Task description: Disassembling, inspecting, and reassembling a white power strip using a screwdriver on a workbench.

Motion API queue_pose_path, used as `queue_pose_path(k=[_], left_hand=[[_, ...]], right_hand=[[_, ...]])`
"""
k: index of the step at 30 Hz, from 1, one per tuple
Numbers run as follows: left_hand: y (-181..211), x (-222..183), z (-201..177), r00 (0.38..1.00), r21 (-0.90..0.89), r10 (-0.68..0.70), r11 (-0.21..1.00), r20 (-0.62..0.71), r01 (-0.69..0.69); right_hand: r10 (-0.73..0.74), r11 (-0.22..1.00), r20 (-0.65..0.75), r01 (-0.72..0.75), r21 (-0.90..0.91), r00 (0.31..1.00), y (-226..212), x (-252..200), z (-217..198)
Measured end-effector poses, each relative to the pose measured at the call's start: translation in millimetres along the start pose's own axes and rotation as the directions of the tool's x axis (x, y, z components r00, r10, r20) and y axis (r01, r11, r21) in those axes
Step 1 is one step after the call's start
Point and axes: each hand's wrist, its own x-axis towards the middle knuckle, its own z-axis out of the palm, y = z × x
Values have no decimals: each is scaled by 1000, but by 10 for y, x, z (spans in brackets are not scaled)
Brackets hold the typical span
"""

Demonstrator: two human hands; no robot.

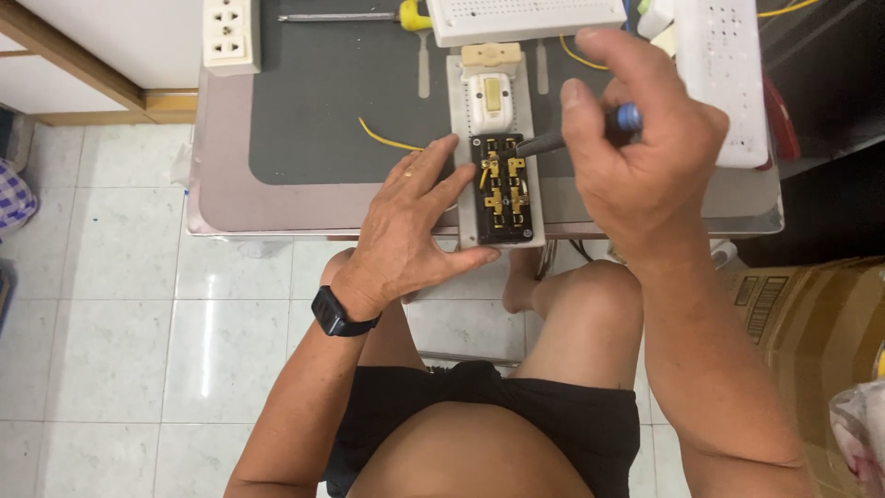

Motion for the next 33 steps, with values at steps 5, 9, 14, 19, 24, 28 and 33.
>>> queue_pose_path(k=[5,9,14,19,24,28,33], left_hand=[[-15,-24,14,1000,6,-1,1000,-15,1],[-12,-19,10,1000,-5,-6,1000,-2,6],[-28,-39,30,1000,53,17,998,18,-18],[-11,-23,-2,1000,41,15,999,16,-15],[-17,-27,9,1000,52,13,999,22,-14],[-17,-22,6,999,46,22,999,23,-23],[-25,-23,9,999,39,25,999,21,-26]], right_hand=[[-87,992,22,89,-86,996,60,23,95],[-118,982,51,124,-140,992,48,48,95],[-175,966,78,187,-178,981,-7,115,58],[-166,967,91,181,-179,982,-11,121,103],[-186,966,91,199,-166,978,-53,144,77],[-167,966,122,187,-177,978,-92,166,60],[-163,961,133,188,-201,978,-107,165,89]])
